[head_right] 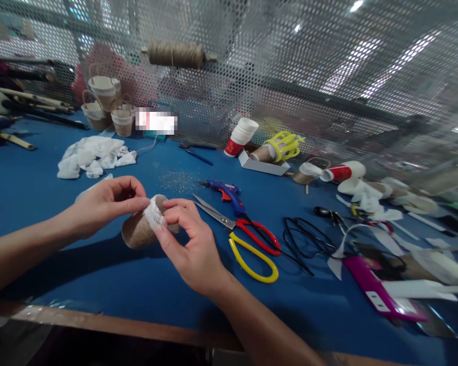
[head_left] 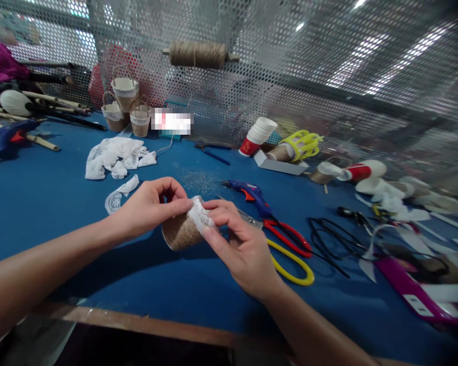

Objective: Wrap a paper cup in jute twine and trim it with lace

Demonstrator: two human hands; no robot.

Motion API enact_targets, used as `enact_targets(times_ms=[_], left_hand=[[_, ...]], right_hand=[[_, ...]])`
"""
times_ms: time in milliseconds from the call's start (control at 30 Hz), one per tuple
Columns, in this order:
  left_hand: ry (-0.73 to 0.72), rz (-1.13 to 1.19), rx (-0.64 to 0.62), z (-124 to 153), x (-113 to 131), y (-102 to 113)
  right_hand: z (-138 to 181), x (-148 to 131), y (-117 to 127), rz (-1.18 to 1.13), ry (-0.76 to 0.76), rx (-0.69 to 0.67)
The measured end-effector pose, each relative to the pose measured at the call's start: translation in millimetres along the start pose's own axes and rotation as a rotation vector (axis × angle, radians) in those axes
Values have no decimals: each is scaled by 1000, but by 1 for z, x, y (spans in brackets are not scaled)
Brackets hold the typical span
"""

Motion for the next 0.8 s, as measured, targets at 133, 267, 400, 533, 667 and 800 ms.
enact_targets(times_ms=[133, 267, 400, 533, 667, 800], left_hand=[[-2, 141, 28, -5, -5, 3], [-4, 248, -41, -7, -7, 3], [62, 393, -374, -2, -6, -8], [115, 495, -535, 1, -6, -17], [125, 464, -312, -1, -9, -16], [128, 438, -240, -1, -10, -21]], right_hand=[[-1, 0, 2, -53, -12, 18], [-1, 2, 5, -137, -37, 31], [-2, 3, 6, -162, -32, -14], [-3, 5, 7, -41, -42, -2], [0, -2, 11, 316, 87, 200], [2, -11, 4, 612, 244, 179]])
Point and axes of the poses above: each hand's wrist, its own z-axis away from the middle knuckle, its own y-axis out of the back of the hand, x = y × z, the point moved 3 cm from there along -z, towards the middle knuckle, and after that the axes turned 11 degrees about -x, right-handed, at the moved point
